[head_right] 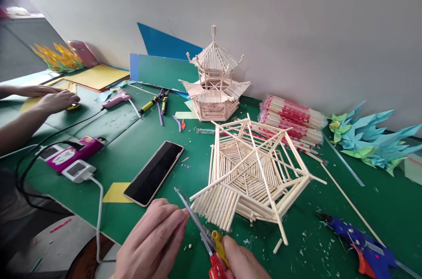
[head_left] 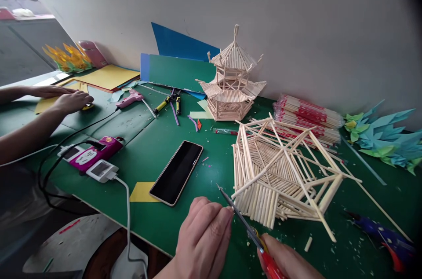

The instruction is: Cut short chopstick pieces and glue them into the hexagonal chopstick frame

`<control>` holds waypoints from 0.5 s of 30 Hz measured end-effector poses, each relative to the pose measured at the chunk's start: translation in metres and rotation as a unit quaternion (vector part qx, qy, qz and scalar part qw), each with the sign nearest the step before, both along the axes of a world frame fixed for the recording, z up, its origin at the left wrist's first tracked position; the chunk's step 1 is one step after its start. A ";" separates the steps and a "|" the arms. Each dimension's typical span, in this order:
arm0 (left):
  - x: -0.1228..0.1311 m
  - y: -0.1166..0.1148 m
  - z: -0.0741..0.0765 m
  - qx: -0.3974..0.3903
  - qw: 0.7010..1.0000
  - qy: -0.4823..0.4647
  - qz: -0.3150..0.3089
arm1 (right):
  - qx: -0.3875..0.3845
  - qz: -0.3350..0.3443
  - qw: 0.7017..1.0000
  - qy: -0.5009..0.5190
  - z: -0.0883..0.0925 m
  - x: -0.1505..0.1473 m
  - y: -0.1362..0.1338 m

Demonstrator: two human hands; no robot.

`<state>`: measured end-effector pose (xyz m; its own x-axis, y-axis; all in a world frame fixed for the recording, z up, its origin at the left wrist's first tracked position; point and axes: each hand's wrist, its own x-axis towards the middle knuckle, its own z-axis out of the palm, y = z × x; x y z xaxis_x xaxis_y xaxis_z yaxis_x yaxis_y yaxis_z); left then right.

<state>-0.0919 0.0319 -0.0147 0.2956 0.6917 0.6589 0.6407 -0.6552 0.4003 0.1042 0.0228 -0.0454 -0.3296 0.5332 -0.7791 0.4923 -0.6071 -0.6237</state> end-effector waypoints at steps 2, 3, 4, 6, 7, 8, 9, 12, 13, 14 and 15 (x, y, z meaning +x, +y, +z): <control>0.000 -0.001 0.000 -0.008 1.000 -0.001 0.004 | -0.022 -0.032 0.999 -0.012 -0.005 -0.001 -0.002; 0.000 -0.002 0.000 -0.008 1.000 -0.001 0.007 | -0.039 -0.051 0.998 -0.016 -0.007 -0.002 -0.004; -0.001 -0.002 0.000 -0.009 1.000 0.002 0.009 | -0.053 -0.068 0.996 -0.018 -0.009 -0.002 -0.005; -0.002 -0.003 -0.002 -0.001 1.000 0.004 0.006 | -0.055 -0.083 0.995 -0.016 -0.010 -0.003 -0.006; -0.002 -0.003 -0.003 0.006 1.000 0.002 0.001 | -0.045 -0.079 0.996 -0.014 -0.009 -0.003 -0.007; -0.002 -0.003 -0.004 0.011 1.000 -0.002 -0.004 | -0.031 -0.069 0.997 -0.013 -0.008 -0.003 -0.008; -0.002 -0.003 -0.004 0.011 1.000 -0.004 -0.009 | -0.018 -0.054 0.998 -0.011 -0.007 -0.002 -0.008; -0.001 -0.002 -0.003 0.000 1.000 -0.006 -0.015 | 0.001 -0.020 1.000 -0.005 -0.003 -0.001 -0.008; 0.000 -0.002 -0.002 -0.001 1.000 -0.009 -0.015 | -0.002 -0.021 1.000 -0.005 -0.003 -0.001 -0.008; 0.000 -0.002 -0.001 -0.003 1.000 -0.009 -0.015 | -0.010 -0.028 1.000 -0.005 -0.003 -0.001 -0.007; 0.000 -0.002 0.000 0.000 1.000 -0.010 -0.016 | -0.021 -0.042 0.999 -0.003 -0.004 -0.001 -0.006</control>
